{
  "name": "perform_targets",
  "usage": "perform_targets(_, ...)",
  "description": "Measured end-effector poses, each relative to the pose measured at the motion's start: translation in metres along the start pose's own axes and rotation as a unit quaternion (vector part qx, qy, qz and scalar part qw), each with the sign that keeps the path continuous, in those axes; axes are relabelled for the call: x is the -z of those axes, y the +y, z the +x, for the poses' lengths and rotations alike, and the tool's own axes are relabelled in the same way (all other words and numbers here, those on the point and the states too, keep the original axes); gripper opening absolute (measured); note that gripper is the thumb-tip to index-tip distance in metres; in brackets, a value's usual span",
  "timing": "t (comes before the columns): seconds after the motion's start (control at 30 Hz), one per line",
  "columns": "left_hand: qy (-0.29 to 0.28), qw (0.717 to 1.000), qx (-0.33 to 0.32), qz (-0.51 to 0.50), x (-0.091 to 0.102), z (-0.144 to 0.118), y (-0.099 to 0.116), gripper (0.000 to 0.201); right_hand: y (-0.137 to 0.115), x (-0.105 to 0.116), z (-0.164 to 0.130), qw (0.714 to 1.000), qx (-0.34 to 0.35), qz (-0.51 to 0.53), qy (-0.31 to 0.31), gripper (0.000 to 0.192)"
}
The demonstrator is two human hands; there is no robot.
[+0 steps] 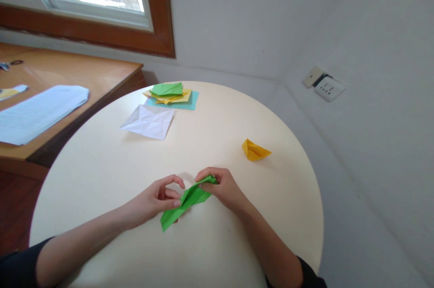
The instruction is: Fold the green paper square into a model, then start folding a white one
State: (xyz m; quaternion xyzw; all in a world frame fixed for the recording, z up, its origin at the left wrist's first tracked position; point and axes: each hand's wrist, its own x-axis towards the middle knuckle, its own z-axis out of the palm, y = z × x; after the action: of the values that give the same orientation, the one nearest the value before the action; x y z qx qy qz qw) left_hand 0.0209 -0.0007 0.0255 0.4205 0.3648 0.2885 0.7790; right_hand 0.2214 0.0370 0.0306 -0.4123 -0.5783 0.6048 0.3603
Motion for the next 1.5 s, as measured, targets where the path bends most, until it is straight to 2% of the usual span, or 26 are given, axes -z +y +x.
perform_targets(0.23, 0.007, 1.0, -0.009, 0.024, -0.003, -0.002, 0.003, 0.041, 0.004, 0.002, 0.0, 0.991, -0.066, 0.115, -0.016, 0.012)
perform_targets(0.43, -0.002, 0.993, -0.025, 0.111, -0.004, -0.003, 0.004, 0.03, -0.001, 0.01, 0.0, 0.995, -0.049, 0.046, -0.068, 0.016)
perform_targets(0.53, -0.012, 0.988, -0.022, 0.152, -0.005, -0.003, 0.005, 0.027, -0.003, 0.012, 0.001, 0.994, -0.026, 0.0, -0.109, 0.012)
perform_targets(0.7, -0.045, 0.981, -0.015, 0.186, -0.005, -0.006, 0.008, 0.027, 0.001, 0.011, 0.002, 0.988, -0.024, 0.01, -0.149, 0.004)
perform_targets(0.9, -0.044, 0.986, -0.011, 0.158, -0.001, -0.006, 0.005, 0.036, 0.001, 0.004, 0.002, 0.98, -0.097, 0.135, -0.111, 0.004)
perform_targets(1.1, 0.003, 0.994, 0.005, 0.111, 0.004, -0.002, 0.001, 0.047, 0.0, 0.003, 0.005, 0.973, -0.138, 0.184, 0.012, 0.008)
perform_targets(1.23, 0.045, 0.99, -0.03, 0.133, 0.007, 0.001, 0.0, 0.047, 0.004, 0.005, 0.008, 0.962, -0.117, 0.24, 0.057, 0.037)
perform_targets(1.4, 0.104, 0.961, -0.098, 0.237, 0.008, 0.006, -0.003, 0.039, 0.009, 0.003, 0.008, 0.964, -0.08, 0.247, 0.052, 0.071)
perform_targets(1.5, 0.101, 0.949, -0.121, 0.272, 0.007, 0.008, -0.004, 0.036, 0.013, -0.001, 0.011, 0.973, -0.051, 0.218, 0.052, 0.076)
